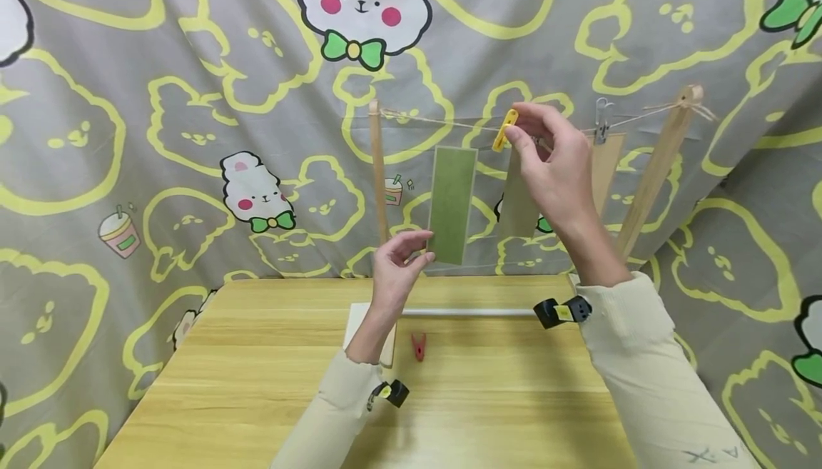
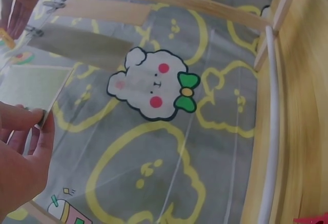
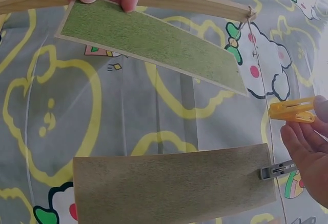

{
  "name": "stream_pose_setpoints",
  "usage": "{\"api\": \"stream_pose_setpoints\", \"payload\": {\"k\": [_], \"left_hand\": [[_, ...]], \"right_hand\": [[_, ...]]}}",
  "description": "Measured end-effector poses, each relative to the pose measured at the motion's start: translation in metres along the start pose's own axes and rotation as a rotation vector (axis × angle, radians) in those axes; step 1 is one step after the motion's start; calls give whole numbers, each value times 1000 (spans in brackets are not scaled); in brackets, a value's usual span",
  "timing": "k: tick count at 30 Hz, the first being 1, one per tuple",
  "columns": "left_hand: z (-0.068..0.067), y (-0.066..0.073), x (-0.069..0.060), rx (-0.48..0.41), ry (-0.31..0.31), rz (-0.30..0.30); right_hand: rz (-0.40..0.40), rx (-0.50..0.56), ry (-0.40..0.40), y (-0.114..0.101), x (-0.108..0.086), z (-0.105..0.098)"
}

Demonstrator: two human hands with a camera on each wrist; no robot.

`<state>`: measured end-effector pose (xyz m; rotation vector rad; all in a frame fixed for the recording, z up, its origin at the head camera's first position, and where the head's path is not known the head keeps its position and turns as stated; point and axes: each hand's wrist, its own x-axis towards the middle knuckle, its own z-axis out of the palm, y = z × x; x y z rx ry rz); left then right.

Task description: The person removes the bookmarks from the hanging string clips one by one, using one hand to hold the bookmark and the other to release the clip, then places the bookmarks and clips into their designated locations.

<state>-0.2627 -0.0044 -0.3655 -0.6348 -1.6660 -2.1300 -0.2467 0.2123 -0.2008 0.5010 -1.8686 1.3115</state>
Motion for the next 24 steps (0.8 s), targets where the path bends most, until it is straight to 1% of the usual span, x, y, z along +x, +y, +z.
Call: {"api": "stream_pose_setpoints", "payload": {"k": [4,10,15,20,24], "left_hand": [[-2,0,-2,-5,13,5],[-4,0,-7,1,18,7],[-6,0,-12,1,28,6],[-7,2,-17,-10,40,-2],[-8,2,-20,0,45,-12]], "right_hand": [[7,19,-3,3,-4,1],[5,113,19,6,-10,2],[14,154,29,9,-15,1],[29,163,36,12,-21,0],[40,135,43,14,-25,-1]]}}
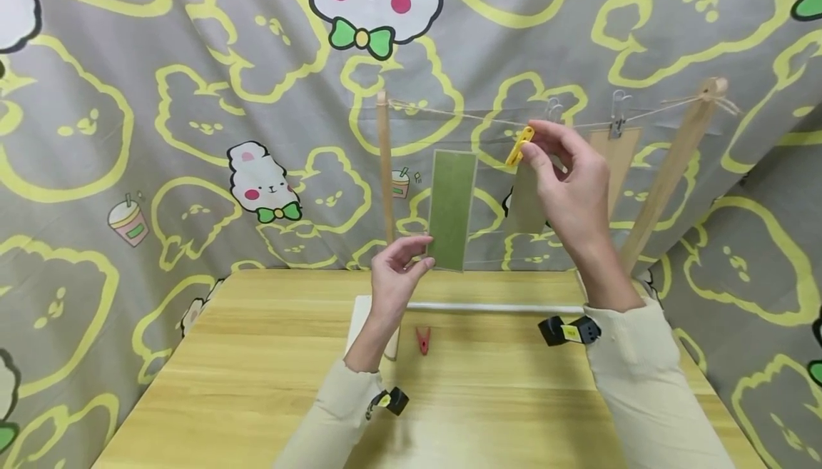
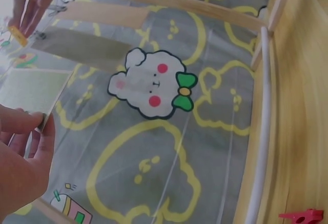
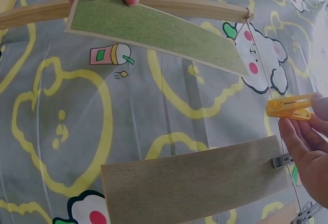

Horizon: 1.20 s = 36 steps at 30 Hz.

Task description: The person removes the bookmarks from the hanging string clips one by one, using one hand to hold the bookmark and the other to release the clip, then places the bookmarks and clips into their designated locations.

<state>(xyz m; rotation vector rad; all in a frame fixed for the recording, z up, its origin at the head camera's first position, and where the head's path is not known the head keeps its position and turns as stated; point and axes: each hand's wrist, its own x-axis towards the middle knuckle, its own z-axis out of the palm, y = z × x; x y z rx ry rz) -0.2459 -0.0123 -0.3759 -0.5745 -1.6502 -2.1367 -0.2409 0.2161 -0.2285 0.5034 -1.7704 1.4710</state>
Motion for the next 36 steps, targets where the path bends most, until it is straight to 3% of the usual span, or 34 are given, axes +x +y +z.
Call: {"api": "stream_pose_setpoints", "payload": {"k": [8,21,36], "left_hand": [[-4,-1,-5,27,13,-4],[-13,3,-17,37,0,-36],[-26,3,-25,55,-17,-26]], "right_hand": [[14,-83,-11,1,-10,-3],[44,-119,-28,8,-36,-5],[73,0,-28,25,-62,0]]}}
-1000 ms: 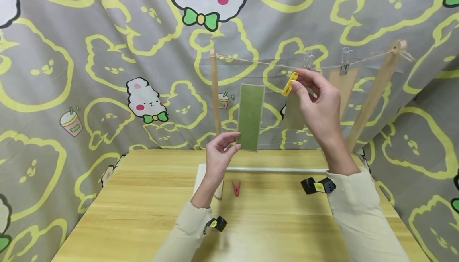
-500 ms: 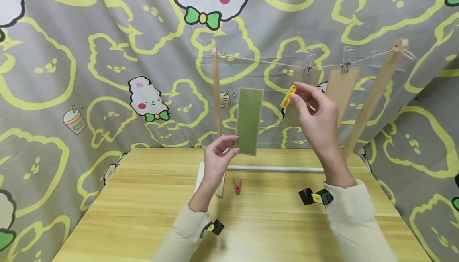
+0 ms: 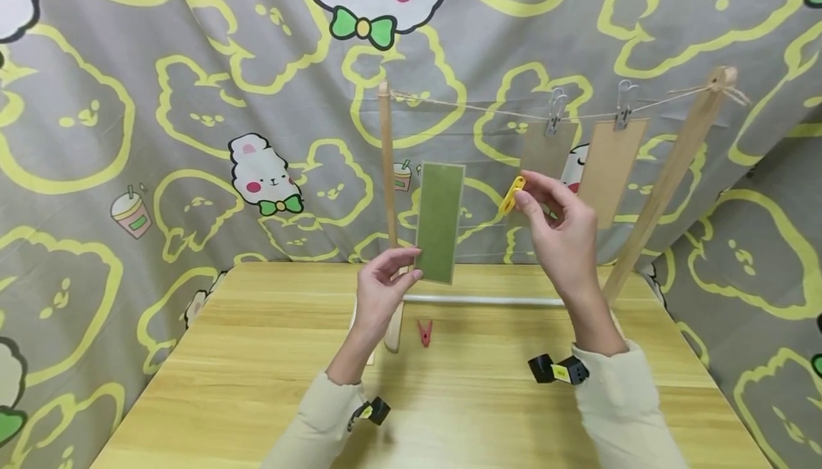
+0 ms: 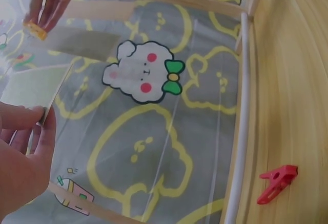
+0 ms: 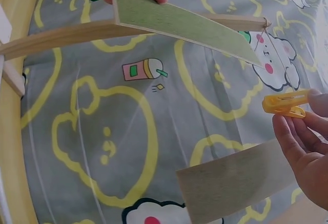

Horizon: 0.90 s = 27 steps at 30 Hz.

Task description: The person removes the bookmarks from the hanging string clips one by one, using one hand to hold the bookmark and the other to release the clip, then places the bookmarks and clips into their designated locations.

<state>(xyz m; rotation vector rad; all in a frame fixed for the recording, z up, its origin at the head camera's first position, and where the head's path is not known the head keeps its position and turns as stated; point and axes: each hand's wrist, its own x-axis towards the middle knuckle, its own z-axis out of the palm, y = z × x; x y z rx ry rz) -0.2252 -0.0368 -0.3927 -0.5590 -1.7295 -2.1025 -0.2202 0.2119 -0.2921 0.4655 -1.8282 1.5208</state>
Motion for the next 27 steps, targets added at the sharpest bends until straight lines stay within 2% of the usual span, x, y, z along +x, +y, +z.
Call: {"api": "stream_pose_setpoints", "payload": {"k": [12,20,27], "left_hand": [[-12,3,-6,-3,-19,18],[-19,4,-11,25,-16,4],[-26,5,-13,19,-25,19]], "right_hand": [[4,144,13,14,-19,5],[-12,110,14,19,-30,7],[-26,245,52,25,-38,9]]}}
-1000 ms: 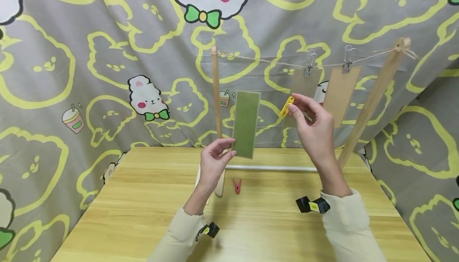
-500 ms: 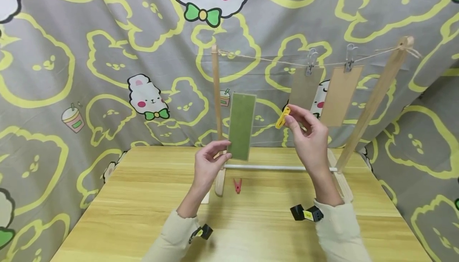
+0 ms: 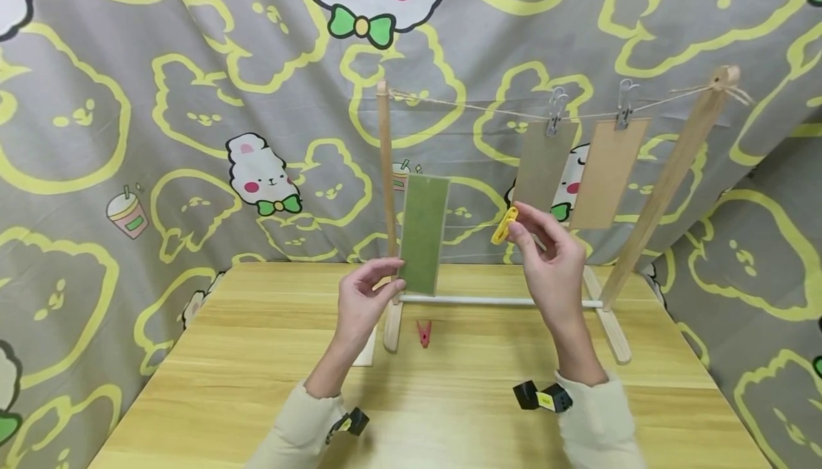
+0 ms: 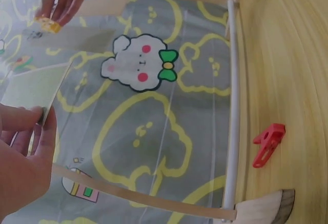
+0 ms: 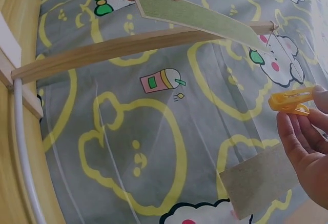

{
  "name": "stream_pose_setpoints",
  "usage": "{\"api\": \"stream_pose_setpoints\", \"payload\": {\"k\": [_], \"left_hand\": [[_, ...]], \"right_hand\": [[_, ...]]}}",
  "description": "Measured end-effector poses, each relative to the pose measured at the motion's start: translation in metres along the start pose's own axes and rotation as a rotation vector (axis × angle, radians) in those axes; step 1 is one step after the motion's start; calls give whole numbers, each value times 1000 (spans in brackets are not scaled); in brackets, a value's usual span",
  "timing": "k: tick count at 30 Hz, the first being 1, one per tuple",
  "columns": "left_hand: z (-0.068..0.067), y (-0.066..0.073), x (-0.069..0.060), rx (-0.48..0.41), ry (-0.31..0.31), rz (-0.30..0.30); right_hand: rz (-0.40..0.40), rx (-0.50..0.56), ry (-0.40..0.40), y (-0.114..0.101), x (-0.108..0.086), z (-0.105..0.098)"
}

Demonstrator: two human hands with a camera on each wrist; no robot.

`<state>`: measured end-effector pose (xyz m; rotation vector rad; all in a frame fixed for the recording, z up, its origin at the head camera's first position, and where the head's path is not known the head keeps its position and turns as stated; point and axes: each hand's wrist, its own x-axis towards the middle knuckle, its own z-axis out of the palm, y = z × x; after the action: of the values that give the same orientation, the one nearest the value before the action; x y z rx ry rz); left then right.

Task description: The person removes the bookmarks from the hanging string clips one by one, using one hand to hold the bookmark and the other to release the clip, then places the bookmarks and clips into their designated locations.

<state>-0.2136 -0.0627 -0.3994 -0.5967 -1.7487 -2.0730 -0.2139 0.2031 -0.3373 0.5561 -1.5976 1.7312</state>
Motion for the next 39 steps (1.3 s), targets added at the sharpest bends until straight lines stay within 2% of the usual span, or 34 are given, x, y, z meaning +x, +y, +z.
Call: {"api": "stream_pose_setpoints", "payload": {"k": [9,26,39], "left_hand": [[-12,0,-9,25,15,4],[-39,-5,-15,46,46,-8],[-57,-3,-16,58,112,-60]], "right_hand": [[22,10,34,4,-14,0],[118,136,81,16,-35,2],[198,131,109,22,-41,10]]}}
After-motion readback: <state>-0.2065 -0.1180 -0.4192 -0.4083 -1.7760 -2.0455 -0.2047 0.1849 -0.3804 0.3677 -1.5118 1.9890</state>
